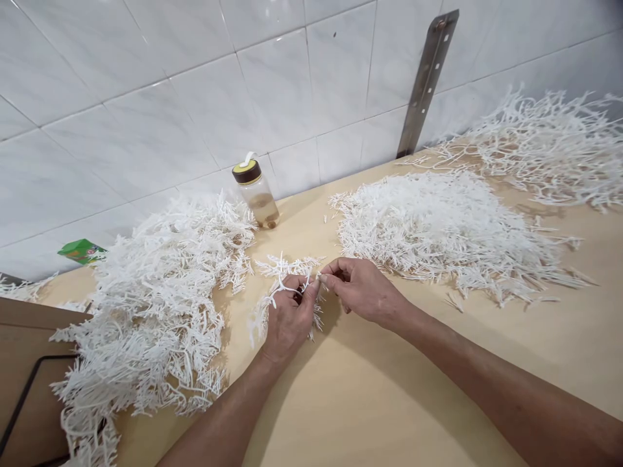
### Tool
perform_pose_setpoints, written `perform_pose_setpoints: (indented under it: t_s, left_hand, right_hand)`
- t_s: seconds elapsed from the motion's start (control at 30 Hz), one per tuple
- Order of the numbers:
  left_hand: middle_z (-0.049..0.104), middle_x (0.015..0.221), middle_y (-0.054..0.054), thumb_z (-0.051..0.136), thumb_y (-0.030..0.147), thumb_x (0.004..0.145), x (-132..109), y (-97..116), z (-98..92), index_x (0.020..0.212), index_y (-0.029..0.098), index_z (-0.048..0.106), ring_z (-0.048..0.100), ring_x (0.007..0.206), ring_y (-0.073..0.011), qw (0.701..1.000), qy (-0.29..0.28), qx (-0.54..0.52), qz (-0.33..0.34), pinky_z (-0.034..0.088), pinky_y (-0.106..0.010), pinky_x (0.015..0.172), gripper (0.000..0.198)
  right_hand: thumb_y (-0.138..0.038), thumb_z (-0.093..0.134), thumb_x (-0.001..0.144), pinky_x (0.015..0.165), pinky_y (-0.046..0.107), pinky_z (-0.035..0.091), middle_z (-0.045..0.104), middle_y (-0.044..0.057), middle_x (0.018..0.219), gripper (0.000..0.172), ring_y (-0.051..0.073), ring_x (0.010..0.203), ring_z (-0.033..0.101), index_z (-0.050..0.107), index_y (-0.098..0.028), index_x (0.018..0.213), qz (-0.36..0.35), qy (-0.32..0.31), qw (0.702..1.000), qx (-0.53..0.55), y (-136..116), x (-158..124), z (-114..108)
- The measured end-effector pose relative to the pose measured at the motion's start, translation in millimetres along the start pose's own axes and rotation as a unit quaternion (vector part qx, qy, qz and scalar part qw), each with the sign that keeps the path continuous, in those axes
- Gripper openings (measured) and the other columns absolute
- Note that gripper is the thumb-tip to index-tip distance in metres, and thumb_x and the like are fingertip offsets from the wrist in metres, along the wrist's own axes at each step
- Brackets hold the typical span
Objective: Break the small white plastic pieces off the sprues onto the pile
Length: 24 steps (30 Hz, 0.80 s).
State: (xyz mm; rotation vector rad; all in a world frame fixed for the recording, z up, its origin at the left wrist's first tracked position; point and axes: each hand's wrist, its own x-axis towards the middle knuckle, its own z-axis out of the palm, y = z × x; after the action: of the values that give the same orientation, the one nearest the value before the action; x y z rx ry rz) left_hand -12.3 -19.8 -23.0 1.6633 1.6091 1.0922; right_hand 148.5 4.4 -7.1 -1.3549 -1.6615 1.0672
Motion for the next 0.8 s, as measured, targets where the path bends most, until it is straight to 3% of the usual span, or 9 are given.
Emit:
perform_pose_setpoints:
  t_s: [0.17,0.27,0.33,0.43,0.57,0.67,0.8]
  left_hand:
    - [0.047,0.051,0.005,0.057,0.045,0.087,0.0,0.9,-1.0,0.078,0.022,0.06,0.042,0.046,-0.0113,0.999,-0.033,0.037,0.007,0.031,-0.023,0.046,0.025]
    - [0.045,0.05,0.005,0.057,0.043,0.087,1.1,1.1,-2.3,0.069,0.021,0.053,0.039,0.045,-0.0102,0.998,-0.054,0.033,-0.003,0.03,-0.023,0.045,0.028]
    - [0.043,0.049,0.006,0.058,0.045,0.085,0.8,1.0,-3.1,0.067,0.02,0.051,0.037,0.044,-0.0096,0.998,-0.06,0.0,-0.019,0.029,-0.023,0.044,0.031]
    - [0.039,0.05,0.007,0.058,0.05,0.085,-1.9,-0.7,-2.8,0.07,0.02,0.053,0.035,0.043,-0.0085,0.996,-0.067,-0.055,-0.023,0.028,-0.022,0.044,0.034]
    - [0.038,0.051,0.008,0.057,0.051,0.087,-4.1,-3.5,-0.4,0.078,0.019,0.059,0.035,0.044,-0.0084,0.997,-0.03,-0.062,-0.033,0.029,-0.021,0.044,0.033]
    - [0.042,0.051,0.007,0.057,0.048,0.087,-3.7,-2.3,0.6,0.08,0.019,0.062,0.038,0.044,-0.0086,0.998,0.001,-0.057,-0.033,0.031,-0.022,0.044,0.031]
    - [0.049,0.055,0.005,0.057,0.046,0.088,-4.3,2.4,-0.1,0.081,0.018,0.064,0.043,0.048,-0.0095,0.999,-0.004,-0.051,-0.019,0.035,-0.022,0.048,0.03]
  right_hand:
    - [-0.02,0.05,0.092,0.064,0.028,0.042,0.066,0.003,0.077,0.016,0.016,0.068,0.058,0.063,-0.018,0.083,-0.103,0.057,0.979,-0.168,6.9,-3.7,7.9]
    - [-0.017,0.044,0.095,0.062,0.029,0.039,0.064,0.009,0.085,0.018,0.018,0.069,0.055,0.06,-0.016,0.086,-0.145,0.062,0.946,-0.283,8.0,-3.2,12.6]
    - [-0.013,0.043,0.094,0.058,0.029,0.036,0.062,0.011,0.085,0.018,0.018,0.065,0.052,0.059,-0.014,0.087,-0.137,0.072,0.93,-0.333,9.0,1.0,11.5]
    - [-0.008,0.041,0.091,0.055,0.029,0.034,0.059,0.012,0.081,0.018,0.018,0.062,0.049,0.057,-0.014,0.085,-0.097,0.148,0.918,-0.356,13.5,10.4,-0.7]
    - [-0.01,0.049,0.086,0.063,0.03,0.039,0.062,0.008,0.083,0.012,0.019,0.068,0.054,0.057,-0.018,0.083,-0.116,0.209,0.924,-0.3,17.6,15.5,-22.0]
    - [-0.015,0.052,0.087,0.068,0.031,0.044,0.067,0.008,0.092,0.012,0.017,0.067,0.058,0.063,-0.017,0.091,-0.109,0.176,0.949,-0.239,9.5,9.7,-24.9]
    - [-0.032,0.057,0.089,0.061,0.028,0.045,0.072,0.004,0.084,0.019,0.016,0.065,0.063,0.069,-0.019,0.085,-0.092,0.03,0.985,-0.144,-8.0,-1.8,-13.0]
